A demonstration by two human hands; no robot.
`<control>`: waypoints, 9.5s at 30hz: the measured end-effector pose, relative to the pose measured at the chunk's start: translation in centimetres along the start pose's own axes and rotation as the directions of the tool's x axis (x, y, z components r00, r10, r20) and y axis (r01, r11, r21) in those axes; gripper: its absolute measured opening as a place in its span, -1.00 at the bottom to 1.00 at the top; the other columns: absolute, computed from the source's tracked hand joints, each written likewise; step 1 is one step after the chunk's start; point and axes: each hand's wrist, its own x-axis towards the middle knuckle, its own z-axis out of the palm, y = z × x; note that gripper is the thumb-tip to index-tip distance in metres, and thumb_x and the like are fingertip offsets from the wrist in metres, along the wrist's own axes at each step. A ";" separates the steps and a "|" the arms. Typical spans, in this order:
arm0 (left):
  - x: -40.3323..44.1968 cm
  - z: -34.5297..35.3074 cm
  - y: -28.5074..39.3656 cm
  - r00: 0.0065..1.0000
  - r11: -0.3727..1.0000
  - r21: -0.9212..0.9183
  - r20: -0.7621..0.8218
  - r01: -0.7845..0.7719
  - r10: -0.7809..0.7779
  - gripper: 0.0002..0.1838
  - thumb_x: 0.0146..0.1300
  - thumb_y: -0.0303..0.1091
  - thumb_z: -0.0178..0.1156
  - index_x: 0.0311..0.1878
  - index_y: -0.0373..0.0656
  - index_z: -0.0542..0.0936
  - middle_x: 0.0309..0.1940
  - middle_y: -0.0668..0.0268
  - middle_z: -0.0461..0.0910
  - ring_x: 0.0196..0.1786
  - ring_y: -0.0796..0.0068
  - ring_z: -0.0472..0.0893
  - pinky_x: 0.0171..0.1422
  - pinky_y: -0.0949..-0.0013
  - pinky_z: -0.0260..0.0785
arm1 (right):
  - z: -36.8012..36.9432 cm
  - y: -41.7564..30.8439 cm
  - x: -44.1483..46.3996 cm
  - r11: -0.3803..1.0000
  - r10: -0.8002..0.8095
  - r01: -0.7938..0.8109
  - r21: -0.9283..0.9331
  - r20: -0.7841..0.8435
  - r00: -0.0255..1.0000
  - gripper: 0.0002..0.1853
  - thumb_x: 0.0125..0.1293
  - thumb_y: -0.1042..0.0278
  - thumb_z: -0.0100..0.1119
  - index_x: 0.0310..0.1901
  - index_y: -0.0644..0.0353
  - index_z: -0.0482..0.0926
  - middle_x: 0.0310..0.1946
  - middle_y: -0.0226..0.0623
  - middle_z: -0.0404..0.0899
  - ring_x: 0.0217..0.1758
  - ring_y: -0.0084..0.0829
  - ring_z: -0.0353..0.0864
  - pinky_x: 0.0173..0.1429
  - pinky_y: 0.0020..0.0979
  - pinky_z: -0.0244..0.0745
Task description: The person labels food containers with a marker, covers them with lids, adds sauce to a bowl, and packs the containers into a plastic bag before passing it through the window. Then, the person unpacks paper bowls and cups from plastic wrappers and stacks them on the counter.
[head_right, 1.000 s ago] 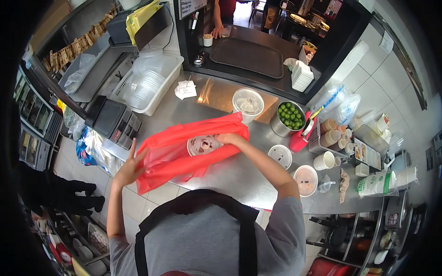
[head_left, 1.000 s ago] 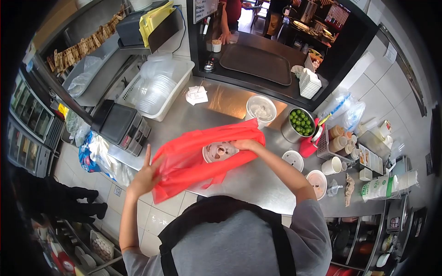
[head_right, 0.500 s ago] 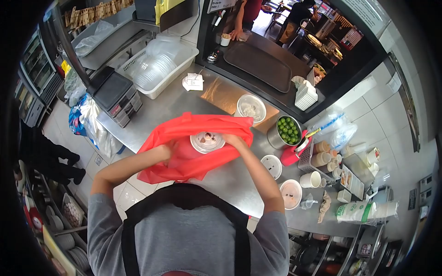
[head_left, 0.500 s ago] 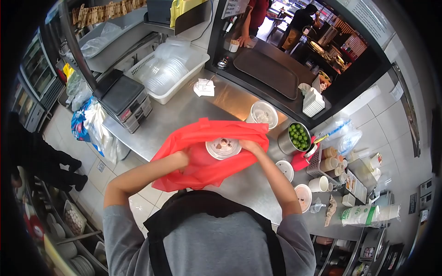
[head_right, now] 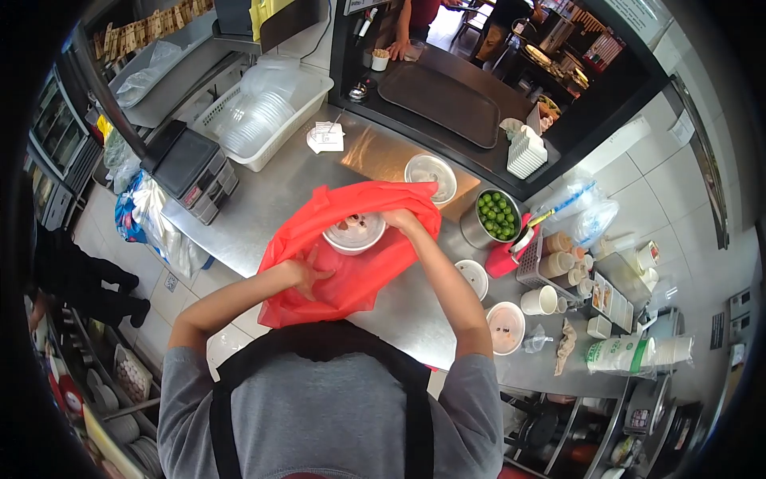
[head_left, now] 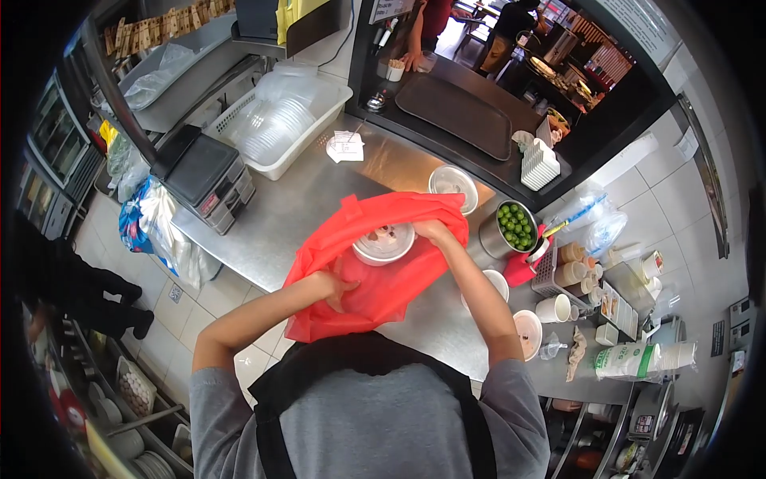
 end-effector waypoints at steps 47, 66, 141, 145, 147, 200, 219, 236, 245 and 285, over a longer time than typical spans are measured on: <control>-4.5 -4.6 -1.0 0.281 0.929 -0.369 -0.894 -0.018 -0.350 -0.79 0.00 -0.38 0.25 -0.23 -0.11 0.59 0.16 0.04 0.29 0.20 0.09 0.30 0.16 0.09 0.24 | -11.8 8.5 -29.3 0.472 -0.088 -0.859 -0.198 -0.980 0.178 -0.68 0.14 0.17 0.18 -0.15 0.20 0.58 -0.09 -0.04 0.52 0.07 -0.05 0.41 0.14 -0.18 0.29; -1.5 -2.7 -7.8 0.585 0.869 -0.485 -0.734 -0.098 -0.344 -0.36 -0.02 -0.55 0.04 0.23 0.09 0.35 0.35 -0.04 -0.03 0.15 -0.09 0.33 0.10 -0.01 0.36 | -9.9 16.1 -37.9 0.875 0.474 -0.201 0.440 -0.863 0.174 -0.77 0.21 0.39 -0.01 -0.41 0.44 0.28 -0.62 -0.08 0.47 -0.67 -0.16 0.60 -0.66 -0.32 0.57; -16.5 12.6 13.1 0.398 0.563 -0.815 -0.565 -0.135 -0.723 -0.50 0.19 -0.16 0.10 0.13 -0.25 0.37 -0.17 0.07 0.50 -0.16 0.06 0.53 -0.09 0.14 0.38 | 17.2 -11.3 -11.3 0.700 -0.518 0.373 0.609 0.075 0.852 -0.74 0.35 0.48 -0.13 0.05 0.28 0.33 -0.20 -0.21 0.46 -0.29 -0.51 0.44 -0.11 -0.47 0.40; -18.7 16.5 16.6 0.361 0.430 -0.900 -0.426 -0.076 -0.829 -0.50 0.20 -0.15 0.09 0.14 -0.24 0.36 -0.21 0.06 0.51 -0.18 0.04 0.54 -0.13 0.14 0.40 | 22.3 -13.9 -14.1 0.690 -0.579 0.277 0.668 0.281 0.765 -0.75 0.34 0.49 -0.11 0.03 0.28 0.31 -0.25 -0.19 0.46 -0.32 -0.55 0.44 -0.22 -0.53 0.40; -19.0 18.5 17.8 0.372 0.360 -0.931 -0.356 -0.059 -0.857 -0.49 0.21 -0.14 0.09 0.15 -0.23 0.35 -0.20 0.06 0.51 -0.17 0.03 0.54 -0.12 0.13 0.40 | 25.2 -14.4 -15.9 0.712 -0.597 0.222 0.666 0.407 0.692 -0.75 0.33 0.49 -0.10 0.03 0.28 0.31 -0.27 -0.19 0.47 -0.34 -0.55 0.45 -0.28 -0.53 0.42; -66.4 62.0 15.2 0.187 -0.254 -0.869 0.190 -0.424 -0.964 -0.39 0.29 -0.08 0.05 0.31 -0.18 0.20 0.14 0.08 0.40 0.13 0.28 0.46 0.25 0.29 0.26 | 87.6 -4.2 -19.5 0.570 0.589 0.597 -0.564 0.787 0.181 -0.68 0.21 0.15 0.02 -0.19 0.26 0.50 -0.42 -0.04 0.60 -0.42 -0.18 0.61 -0.40 -0.30 0.44; -97.0 113.5 22.3 -0.359 -0.102 -0.347 0.852 -0.932 0.382 -0.64 0.02 -0.15 0.22 -0.37 -0.34 0.55 -0.49 0.11 0.61 -0.41 0.24 0.65 -0.41 0.29 0.50 | 103.5 -17.3 -28.2 0.911 0.220 0.330 -0.248 0.968 0.121 -0.75 0.28 0.31 0.04 -0.12 0.32 0.44 -0.42 -0.12 0.59 -0.48 -0.35 0.64 -0.53 -0.46 0.45; -97.4 121.4 27.8 -0.714 -0.537 -0.729 0.634 -0.424 -0.297 -0.51 0.17 -0.07 0.11 -0.16 -0.42 0.45 -0.14 0.01 0.51 -0.08 0.10 0.54 0.06 0.16 0.38 | 88.6 -9.9 -29.7 0.685 0.402 0.385 -0.618 0.762 0.507 -0.65 0.14 0.11 0.05 -0.21 0.21 0.56 -0.45 -0.21 0.64 -0.47 -0.36 0.67 -0.20 -0.37 0.55; -95.1 96.4 17.3 -0.729 0.042 -0.734 0.664 -0.678 -0.167 -0.69 0.18 -0.25 0.05 -0.25 -0.38 0.42 -0.27 0.10 0.46 -0.07 0.12 0.51 0.16 0.06 0.35 | 90.8 -9.0 -28.4 0.875 0.180 0.349 -0.336 0.894 0.410 -0.68 0.15 0.09 0.07 -0.19 0.14 0.56 -0.41 -0.17 0.62 -0.46 -0.36 0.65 -0.29 -0.36 0.54; -18.2 24.0 -35.0 0.857 -0.025 -0.872 -0.486 -0.489 0.170 -0.76 0.26 -0.33 0.04 -0.28 -0.34 0.56 -0.51 0.33 0.56 -0.39 0.62 0.54 -0.28 0.50 0.42 | 45.9 -22.0 -3.1 0.520 0.542 0.044 0.853 -0.369 0.755 -0.42 0.43 -0.07 -0.38 0.21 0.28 0.27 0.13 -0.17 0.38 0.20 -0.37 0.34 0.29 -0.36 0.19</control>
